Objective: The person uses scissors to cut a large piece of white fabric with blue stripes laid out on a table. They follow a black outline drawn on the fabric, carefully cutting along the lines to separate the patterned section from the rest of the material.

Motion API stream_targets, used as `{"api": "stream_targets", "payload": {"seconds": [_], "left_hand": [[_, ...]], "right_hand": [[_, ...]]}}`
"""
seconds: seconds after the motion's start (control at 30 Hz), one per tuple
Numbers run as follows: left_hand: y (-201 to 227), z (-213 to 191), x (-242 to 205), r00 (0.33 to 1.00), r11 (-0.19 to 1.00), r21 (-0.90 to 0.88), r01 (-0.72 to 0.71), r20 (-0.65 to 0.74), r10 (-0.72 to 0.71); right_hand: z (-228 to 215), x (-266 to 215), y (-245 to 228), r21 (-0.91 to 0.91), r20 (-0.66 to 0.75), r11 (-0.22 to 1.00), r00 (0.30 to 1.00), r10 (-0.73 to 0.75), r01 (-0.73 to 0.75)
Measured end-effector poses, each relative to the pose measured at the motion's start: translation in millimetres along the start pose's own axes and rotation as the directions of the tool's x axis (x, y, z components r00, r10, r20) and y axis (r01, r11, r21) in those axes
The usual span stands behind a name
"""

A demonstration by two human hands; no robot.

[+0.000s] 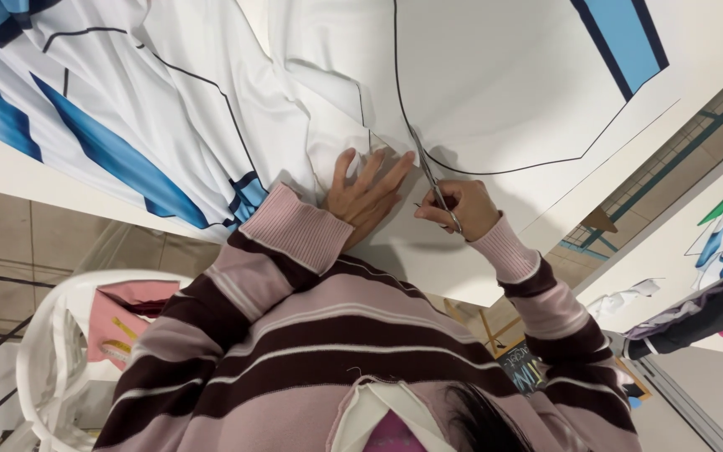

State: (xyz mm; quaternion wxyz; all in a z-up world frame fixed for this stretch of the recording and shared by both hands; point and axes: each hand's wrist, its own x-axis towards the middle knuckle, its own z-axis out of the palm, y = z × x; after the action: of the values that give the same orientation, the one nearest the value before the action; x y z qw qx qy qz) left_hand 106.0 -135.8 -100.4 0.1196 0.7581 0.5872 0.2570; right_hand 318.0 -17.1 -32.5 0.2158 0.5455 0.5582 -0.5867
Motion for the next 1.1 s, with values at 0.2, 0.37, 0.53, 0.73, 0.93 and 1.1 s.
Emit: {"api": "stream_targets", "payload": {"seconds": [0.2, 0.37, 0.53, 0.73, 0.93, 1.1], "left_hand": [[-1, -5, 1, 1.0, 1.0, 0.002, -0.003, 0.024, 0.003], [-3, -9, 2, 1.0, 1.0, 0.014, -0.005, 0.017, 0.005], [-5, -14, 3, 1.0, 1.0, 0.019, -0.013, -0.02, 0.014], [-4, -9, 0, 1.0, 1.0, -0.009, 0.001, -0.029, -0.001], [-3, -5, -2, 0.999, 1.0, 0.004, 0.018, -0.033, -0.018], [-4, -4, -2, 0.999, 1.0, -0.007, 0.014, -0.031, -0.014]], "right_hand": [[-4, -2, -1, 0.012, -0.004, 0.995, 0.995, 0.102, -0.102], [-9, 1, 1, 0.019, 0.014, 0.992, 0.992, 0.124, -0.124], [-11, 10, 5, 0.106, 0.072, 0.994, 0.996, -0.048, 0.04], [-14, 15, -20, -0.005, 0.043, 0.996, 0.995, -0.085, 0.085], [-13, 11, -33, -0.071, 0.002, 0.997, 1.0, -0.012, 0.012], [-11, 12, -26, -0.065, -0.008, 0.998, 1.0, 0.026, -0.027]]}}
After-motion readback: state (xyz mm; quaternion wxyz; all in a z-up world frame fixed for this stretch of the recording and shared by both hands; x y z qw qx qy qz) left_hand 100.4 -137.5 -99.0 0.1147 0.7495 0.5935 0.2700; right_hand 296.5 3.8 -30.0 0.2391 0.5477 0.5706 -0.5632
